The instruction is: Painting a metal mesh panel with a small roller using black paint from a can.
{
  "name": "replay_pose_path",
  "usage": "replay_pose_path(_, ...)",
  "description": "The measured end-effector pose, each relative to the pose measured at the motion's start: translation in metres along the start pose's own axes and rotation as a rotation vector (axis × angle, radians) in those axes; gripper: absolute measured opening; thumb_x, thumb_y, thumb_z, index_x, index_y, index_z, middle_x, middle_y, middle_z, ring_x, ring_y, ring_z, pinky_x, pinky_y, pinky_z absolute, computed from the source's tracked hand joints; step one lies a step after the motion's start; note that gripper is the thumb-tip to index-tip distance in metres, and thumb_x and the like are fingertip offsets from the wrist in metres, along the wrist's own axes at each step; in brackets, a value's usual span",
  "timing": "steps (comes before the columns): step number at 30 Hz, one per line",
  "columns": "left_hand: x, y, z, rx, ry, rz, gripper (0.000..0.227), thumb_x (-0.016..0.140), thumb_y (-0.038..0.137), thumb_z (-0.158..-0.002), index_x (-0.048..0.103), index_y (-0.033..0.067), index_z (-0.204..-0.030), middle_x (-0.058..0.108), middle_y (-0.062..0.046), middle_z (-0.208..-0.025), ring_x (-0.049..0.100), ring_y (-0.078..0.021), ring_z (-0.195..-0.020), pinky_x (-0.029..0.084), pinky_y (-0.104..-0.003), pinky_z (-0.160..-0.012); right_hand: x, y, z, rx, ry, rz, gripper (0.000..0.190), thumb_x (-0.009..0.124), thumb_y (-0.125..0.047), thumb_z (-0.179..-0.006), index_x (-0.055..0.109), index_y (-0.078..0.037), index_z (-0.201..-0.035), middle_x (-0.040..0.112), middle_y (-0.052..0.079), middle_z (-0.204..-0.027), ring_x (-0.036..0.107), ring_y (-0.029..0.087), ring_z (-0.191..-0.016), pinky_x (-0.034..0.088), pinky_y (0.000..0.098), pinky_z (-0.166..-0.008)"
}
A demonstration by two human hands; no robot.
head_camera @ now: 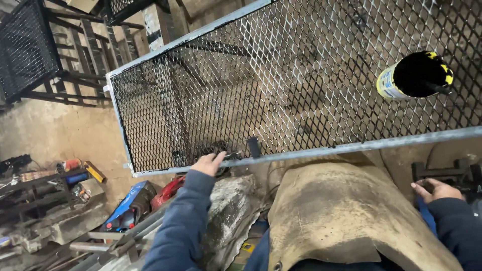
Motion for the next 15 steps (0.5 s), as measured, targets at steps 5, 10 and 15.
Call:
replay_pose_path(5,0.025,-0.042,0.028,-0.019,0.001,-0.045,0.060,0.055,0.011,-0.093,0.048,0.0292,-0.150,0.065,-0.016,-0.123,0.065,-0.0335,-0.106,0.057,-0.044,-0.091,-0.001,0.007,0.015,0.003,-0.001,-0.023,0.057,0.060,-0.076,-0.092,0.076,-0.032,-0.125,0.082,0.011,-0.086,0.079,0.029,-0.083,0.063,0.0431,-0.080)
replay_pose_path(10,-0.005,0.006,0.005,0.004,-0.004,-0.021,0.064,0.055,0.005,-0.090,0.049,0.0265,-0.149,0.064,-0.016,-0.128,0.065,-0.0339,-0.108,0.058,-0.045,-0.082,-0.007,0.000,0.014,-0.047,0.038,-0.104,0.053,0.061,-0.072,-0.090,0.080,-0.030,-0.116,0.082,0.008,-0.092,0.078,0.028,-0.084,0.062,0.0428,-0.079)
replay_pose_path(15,0.020,-0.046,0.025,-0.101,-0.064,-0.095,0.061,0.053,0.009,-0.092,0.049,0.0317,-0.148,0.064,-0.012,-0.124,0.065,-0.0331,-0.106,0.057,-0.044,-0.089,-0.016,0.006,0.010,-0.010,0.038,-0.035,0.058,0.062,-0.075,-0.090,0.078,-0.032,-0.125,0.082,0.012,-0.088,0.078,0.030,-0.083,0.063,0.0430,-0.078)
Point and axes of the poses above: each hand's wrist, its own z-axis away from the middle knuckle, its own x-axis out of the palm, y = z × x, the point moved 10 cm from there along -z, towards the middle knuckle
